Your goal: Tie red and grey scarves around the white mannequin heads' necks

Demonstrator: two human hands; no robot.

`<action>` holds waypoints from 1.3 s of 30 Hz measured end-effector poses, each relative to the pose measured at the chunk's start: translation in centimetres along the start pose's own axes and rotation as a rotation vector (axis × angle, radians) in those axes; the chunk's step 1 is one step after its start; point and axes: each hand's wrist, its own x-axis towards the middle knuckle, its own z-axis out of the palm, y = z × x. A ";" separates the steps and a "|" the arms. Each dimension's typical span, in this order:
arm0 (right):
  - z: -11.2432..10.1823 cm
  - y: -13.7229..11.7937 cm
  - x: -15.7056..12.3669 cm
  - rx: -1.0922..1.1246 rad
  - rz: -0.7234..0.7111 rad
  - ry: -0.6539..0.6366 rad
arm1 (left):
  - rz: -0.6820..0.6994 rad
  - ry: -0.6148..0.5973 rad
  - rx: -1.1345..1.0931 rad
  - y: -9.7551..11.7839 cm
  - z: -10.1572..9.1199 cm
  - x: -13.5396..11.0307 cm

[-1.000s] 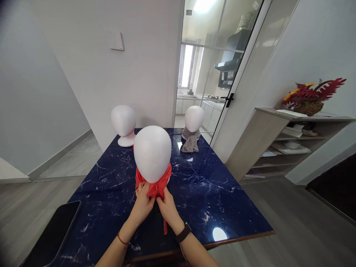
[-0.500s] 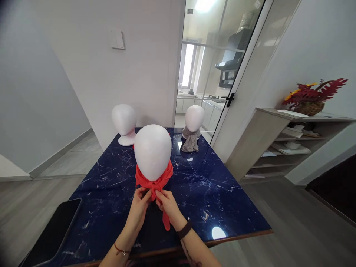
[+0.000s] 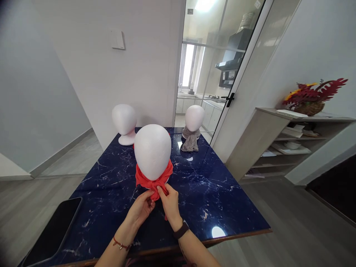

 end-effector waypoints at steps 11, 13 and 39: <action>-0.5 -0.3 0.2 -0.068 -0.043 0.091 | 0.129 -0.049 -0.015 -0.2 -1.4 -0.4; -0.6 -0.3 0.3 -0.042 -0.049 0.099 | 0.183 -0.009 0.031 0.1 -1.9 -0.6; -3.6 -1.5 4.6 -0.052 -0.135 0.032 | 0.865 0.406 1.730 4.1 -6.5 -1.9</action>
